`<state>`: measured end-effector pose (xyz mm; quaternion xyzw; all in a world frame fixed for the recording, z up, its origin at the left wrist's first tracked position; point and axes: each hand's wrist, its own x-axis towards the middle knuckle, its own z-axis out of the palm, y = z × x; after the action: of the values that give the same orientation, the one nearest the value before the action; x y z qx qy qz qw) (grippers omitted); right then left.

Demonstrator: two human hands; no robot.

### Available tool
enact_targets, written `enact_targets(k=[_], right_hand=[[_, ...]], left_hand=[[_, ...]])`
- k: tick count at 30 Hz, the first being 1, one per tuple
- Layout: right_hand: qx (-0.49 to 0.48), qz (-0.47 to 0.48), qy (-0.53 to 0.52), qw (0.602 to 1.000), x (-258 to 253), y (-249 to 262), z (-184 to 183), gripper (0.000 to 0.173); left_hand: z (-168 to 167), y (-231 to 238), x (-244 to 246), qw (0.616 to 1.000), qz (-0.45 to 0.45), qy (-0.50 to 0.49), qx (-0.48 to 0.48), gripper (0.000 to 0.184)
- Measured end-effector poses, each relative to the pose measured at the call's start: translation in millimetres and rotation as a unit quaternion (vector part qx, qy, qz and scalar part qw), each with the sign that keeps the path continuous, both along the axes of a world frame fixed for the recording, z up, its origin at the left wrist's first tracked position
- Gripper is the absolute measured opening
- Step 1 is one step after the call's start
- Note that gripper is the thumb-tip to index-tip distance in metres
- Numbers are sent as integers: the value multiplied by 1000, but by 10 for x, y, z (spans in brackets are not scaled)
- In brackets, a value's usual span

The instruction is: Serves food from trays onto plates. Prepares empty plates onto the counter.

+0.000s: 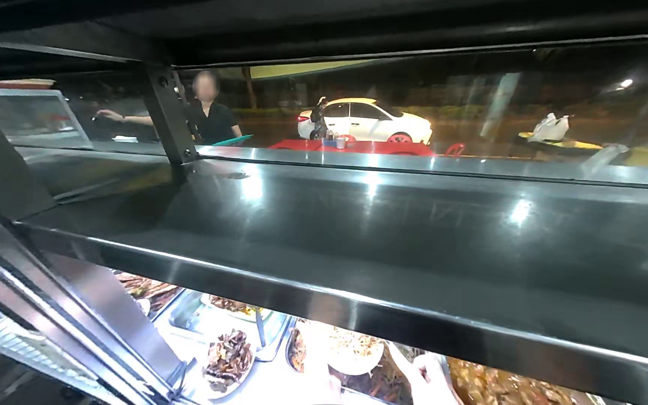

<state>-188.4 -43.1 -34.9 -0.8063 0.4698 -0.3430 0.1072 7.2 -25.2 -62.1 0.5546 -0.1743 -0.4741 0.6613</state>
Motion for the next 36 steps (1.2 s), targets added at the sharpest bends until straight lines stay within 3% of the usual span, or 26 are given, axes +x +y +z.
enact_targets(k=[7, 12, 17, 21, 25, 28, 30, 33, 36], right_hand=[[-15, 74, -49, 996, -47, 43, -44, 39], [-16, 107, -58, 992, -71, 113, -39, 40], [78, -12, -192, 978, -76, 3, 163, 25], [170, -109, -84, 976, -195, -403, 98, 28], [225, -102, 60, 967, -180, -792, -137, 38], [301, -99, 85, 945, -23, -948, -122, 37], [370, -70, 6, 926, 22, -1053, -172, 33], [470, -50, -169, 865, -41, -1181, -375, 27], [508, -33, -298, 808, -248, -1247, -420, 24]], left_hand=[[94, -24, -133, 970, 54, 213, -104, 41], [179, -29, -188, 964, 98, 222, -108, 40], [-83, -58, 28, 969, 60, 216, -103, 47], [-168, 48, 283, 971, 86, 190, -114, 41], [116, 228, 459, 973, 103, 171, -120, 39], [45, 307, 669, 976, 129, 107, -142, 46], [205, 280, 738, 973, 159, 126, -109, 49], [400, 329, 785, 968, 178, 147, -99, 46], [568, 359, 740, 971, 177, 138, -89, 43]])
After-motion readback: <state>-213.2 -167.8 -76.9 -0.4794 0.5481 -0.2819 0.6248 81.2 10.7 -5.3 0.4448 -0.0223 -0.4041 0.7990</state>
